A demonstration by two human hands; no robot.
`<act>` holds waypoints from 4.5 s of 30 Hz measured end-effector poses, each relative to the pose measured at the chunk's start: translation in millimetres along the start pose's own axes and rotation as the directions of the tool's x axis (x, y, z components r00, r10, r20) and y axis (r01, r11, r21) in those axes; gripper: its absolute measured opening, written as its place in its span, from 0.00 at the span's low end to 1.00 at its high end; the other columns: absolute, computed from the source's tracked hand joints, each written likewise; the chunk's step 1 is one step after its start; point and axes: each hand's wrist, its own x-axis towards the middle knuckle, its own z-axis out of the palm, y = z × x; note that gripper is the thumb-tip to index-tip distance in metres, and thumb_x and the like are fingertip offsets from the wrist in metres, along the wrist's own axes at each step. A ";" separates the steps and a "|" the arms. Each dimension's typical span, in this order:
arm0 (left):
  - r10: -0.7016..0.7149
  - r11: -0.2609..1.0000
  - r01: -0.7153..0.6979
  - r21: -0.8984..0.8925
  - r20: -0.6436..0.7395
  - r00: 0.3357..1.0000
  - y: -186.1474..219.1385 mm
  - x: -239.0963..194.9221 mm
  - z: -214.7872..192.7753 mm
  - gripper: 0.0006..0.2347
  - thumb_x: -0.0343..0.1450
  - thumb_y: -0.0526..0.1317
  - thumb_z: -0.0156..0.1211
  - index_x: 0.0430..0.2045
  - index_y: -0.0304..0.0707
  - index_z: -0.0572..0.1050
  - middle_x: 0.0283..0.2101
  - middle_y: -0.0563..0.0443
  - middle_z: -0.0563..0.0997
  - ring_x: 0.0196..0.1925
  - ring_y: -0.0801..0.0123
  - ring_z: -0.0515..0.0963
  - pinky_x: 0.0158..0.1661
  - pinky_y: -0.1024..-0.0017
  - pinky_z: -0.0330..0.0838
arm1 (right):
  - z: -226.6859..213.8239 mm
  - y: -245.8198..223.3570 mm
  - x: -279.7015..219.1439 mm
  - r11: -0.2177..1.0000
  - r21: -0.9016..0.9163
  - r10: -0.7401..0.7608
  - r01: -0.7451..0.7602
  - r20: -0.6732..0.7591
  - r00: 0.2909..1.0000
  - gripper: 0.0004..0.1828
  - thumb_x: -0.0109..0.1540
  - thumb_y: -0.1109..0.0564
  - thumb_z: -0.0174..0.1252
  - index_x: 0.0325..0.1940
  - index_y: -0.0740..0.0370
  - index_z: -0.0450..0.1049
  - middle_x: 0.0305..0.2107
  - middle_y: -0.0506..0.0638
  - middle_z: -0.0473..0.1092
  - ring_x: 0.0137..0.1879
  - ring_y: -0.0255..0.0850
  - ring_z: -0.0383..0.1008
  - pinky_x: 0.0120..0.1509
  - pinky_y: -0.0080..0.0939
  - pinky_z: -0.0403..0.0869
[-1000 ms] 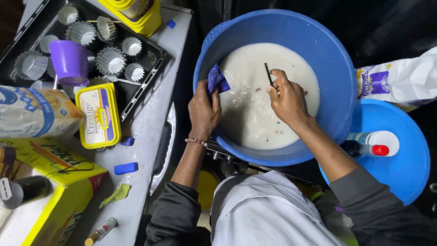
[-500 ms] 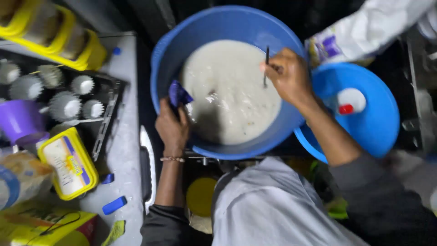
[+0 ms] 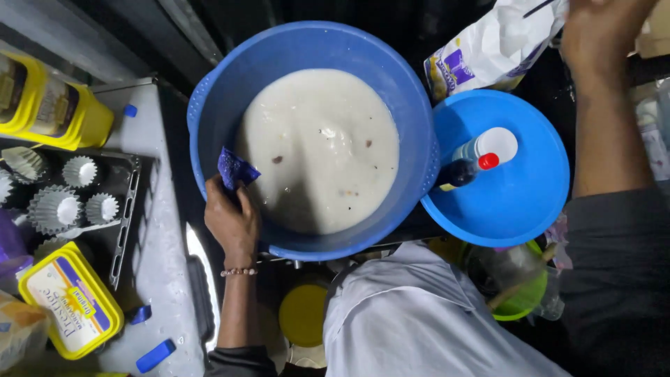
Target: The person washes a blue plastic basin with a purple sponge, scrubbing the interior and exterior surfaces. They then place the basin aside and use the sponge to wipe the inside of a larger blue basin containing a white liquid.
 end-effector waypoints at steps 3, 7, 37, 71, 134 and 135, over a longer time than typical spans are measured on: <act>0.001 1.000 -0.002 0.023 0.018 1.000 2.1 -3.8 -0.5 0.12 0.80 0.38 0.57 0.55 0.31 0.75 0.45 0.33 0.86 0.41 0.34 0.85 0.42 0.45 0.76 | -103.4 4.5 26.9 0.080 0.991 0.011 -0.107 0.106 0.994 0.13 0.79 0.61 0.85 0.56 0.66 0.85 0.46 0.56 0.87 0.44 0.42 0.88 0.41 0.49 0.83; 0.009 1.000 -0.009 0.016 -0.019 1.000 -3.3 4.0 4.2 0.12 0.79 0.37 0.58 0.56 0.32 0.74 0.46 0.34 0.87 0.43 0.35 0.85 0.44 0.45 0.76 | -124.4 -11.1 37.1 0.326 0.945 0.198 0.005 -0.074 0.977 0.15 0.76 0.61 0.89 0.56 0.66 0.86 0.40 0.57 0.87 0.44 0.49 0.90 0.41 0.53 0.84; -0.215 0.976 0.209 0.055 0.155 0.964 11.8 11.4 -3.8 0.13 0.81 0.43 0.56 0.59 0.47 0.72 0.44 0.41 0.87 0.46 0.38 0.90 0.46 0.45 0.85 | -450.4 -380.9 -72.9 -0.180 0.983 -0.881 0.048 -0.182 0.436 0.29 0.63 0.68 0.56 0.70 0.59 0.75 0.58 0.70 0.80 0.68 0.70 0.78 0.72 0.72 0.77; -0.159 0.987 0.161 -0.007 0.119 0.980 7.5 6.3 -2.7 0.13 0.80 0.40 0.57 0.60 0.46 0.73 0.45 0.41 0.87 0.45 0.39 0.91 0.45 0.44 0.85 | -422.2 -327.4 -172.5 0.091 0.986 -0.970 -0.137 0.119 0.212 0.24 0.68 0.57 0.50 0.58 0.79 0.82 0.46 0.77 0.82 0.57 0.74 0.84 0.57 0.78 0.82; 0.015 0.998 -0.016 -0.054 -0.026 1.000 -4.2 5.3 4.4 0.13 0.80 0.40 0.56 0.57 0.34 0.74 0.49 0.37 0.86 0.44 0.37 0.87 0.40 0.47 0.78 | -446.5 -224.4 -20.4 -0.287 0.930 -0.149 0.229 -0.280 0.948 0.19 0.58 0.75 0.44 0.50 0.67 0.67 0.43 0.62 0.71 0.52 0.62 0.73 0.58 0.59 0.71; 0.020 0.999 -0.022 -0.038 -0.045 0.999 -6.9 8.1 3.6 0.13 0.80 0.40 0.56 0.57 0.34 0.74 0.49 0.37 0.86 0.44 0.37 0.87 0.40 0.47 0.78 | -439.5 -228.9 -18.3 -0.307 0.921 -0.136 0.239 -0.291 0.947 0.19 0.58 0.75 0.44 0.50 0.67 0.67 0.43 0.62 0.71 0.52 0.62 0.73 0.58 0.59 0.71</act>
